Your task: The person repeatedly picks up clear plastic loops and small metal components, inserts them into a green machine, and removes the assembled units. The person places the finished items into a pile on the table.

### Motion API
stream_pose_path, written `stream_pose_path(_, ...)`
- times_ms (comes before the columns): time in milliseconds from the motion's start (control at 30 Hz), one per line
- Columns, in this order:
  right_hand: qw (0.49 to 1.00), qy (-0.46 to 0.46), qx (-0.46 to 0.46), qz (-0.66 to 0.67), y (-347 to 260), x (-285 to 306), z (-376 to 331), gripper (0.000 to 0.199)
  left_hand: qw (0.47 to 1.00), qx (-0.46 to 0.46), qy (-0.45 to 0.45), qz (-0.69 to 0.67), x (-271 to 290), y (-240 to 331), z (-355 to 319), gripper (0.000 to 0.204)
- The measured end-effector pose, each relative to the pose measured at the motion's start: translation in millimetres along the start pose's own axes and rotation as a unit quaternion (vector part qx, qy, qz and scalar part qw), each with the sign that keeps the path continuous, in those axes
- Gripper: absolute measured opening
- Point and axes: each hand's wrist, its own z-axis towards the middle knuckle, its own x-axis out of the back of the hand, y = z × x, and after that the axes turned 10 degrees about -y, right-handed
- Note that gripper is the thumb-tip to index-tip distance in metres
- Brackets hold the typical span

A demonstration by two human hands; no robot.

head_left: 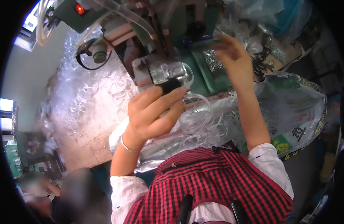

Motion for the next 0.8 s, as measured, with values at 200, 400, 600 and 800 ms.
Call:
stream_pose_path(200,0.967,0.071,-0.053,-0.237,37,47,-42,0.019,1.0,-0.015,0.002,0.005,-15,-1,1,0.022)
stream_pose_path(400,0.84,0.061,-0.031,-0.538,36,28,-48,0.01,0.999,-0.032,-0.012,0.021,-15,5,-4,0.026)
stream_pose_path(600,0.888,0.177,0.103,-0.411,67,-8,-61,0.006,1.0,-0.011,0.019,-0.008,-18,11,-6,0.024)
stream_pose_path(800,0.866,0.264,0.225,-0.359,87,-17,-51,0.009,1.0,-0.012,0.006,0.004,-14,14,-5,0.023)
